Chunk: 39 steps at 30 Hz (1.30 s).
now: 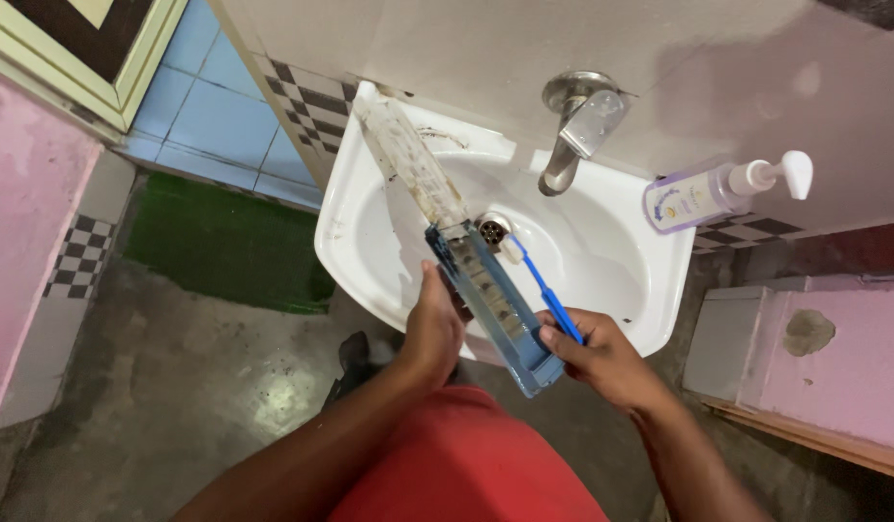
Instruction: The person scrubs a rectangular air filter with a blue toothbrush under running water in a bathroom sink. They repeatedly rinse and scrub both sides of the filter, turning it over to clean different areas.
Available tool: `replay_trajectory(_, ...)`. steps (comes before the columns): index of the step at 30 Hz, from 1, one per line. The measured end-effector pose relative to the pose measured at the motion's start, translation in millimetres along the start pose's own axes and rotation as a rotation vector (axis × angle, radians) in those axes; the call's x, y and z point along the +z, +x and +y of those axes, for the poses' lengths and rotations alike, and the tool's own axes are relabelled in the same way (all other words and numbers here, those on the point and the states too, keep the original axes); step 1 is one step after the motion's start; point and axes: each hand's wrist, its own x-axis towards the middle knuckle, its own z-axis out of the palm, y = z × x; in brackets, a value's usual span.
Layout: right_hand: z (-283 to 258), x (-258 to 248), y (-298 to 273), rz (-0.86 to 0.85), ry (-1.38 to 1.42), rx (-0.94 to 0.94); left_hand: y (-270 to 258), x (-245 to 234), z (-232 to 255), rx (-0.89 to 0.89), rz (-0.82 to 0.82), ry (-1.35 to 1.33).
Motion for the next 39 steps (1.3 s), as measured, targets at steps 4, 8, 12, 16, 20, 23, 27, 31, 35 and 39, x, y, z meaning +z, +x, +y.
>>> replay_trajectory(4, -7, 27, -2, 0.049, -0.136, -0.089, 2, 11, 1, -0.106, 0.053, -0.120)
replay_trajectory(8, -28, 37, -34, 0.264, -0.537, -0.341, 1, 9, 2, -0.040, 0.014, -0.141)
replay_trajectory(12, -48, 54, -56, 0.319, -0.755, -0.312, -6, 22, 10, -0.041, 0.041, -0.119)
replay_trajectory(16, -55, 59, -37, 0.340, -1.020, -0.369, -8, 29, 10, -0.006, -0.020, -0.051)
replay_trajectory(20, -51, 50, -52, 0.295, -1.019, -0.393, -5, 39, 12, -0.026, 0.053, -0.065)
replay_trajectory(23, -51, 45, -65, 0.267, -0.994, -0.379, -5, 39, 10, -0.023, 0.034, -0.035)
replay_trajectory(27, -47, 48, -46, 0.341, -1.026, -0.370, -4, 36, -4, 0.026, 0.000, -0.061)
replay_trajectory(31, -42, 45, -76, 0.306, -0.919, -0.398, -3, 38, 1, 0.016, 0.046, -0.032)
replay_trajectory(35, -38, 33, -57, 0.312, -0.982, -0.357, 2, 34, -13, 0.057, -0.024, -0.017)
replay_trajectory(39, -38, 37, -70, 0.346, -0.975, -0.427, 3, 43, -1, 0.086, -0.052, -0.013)
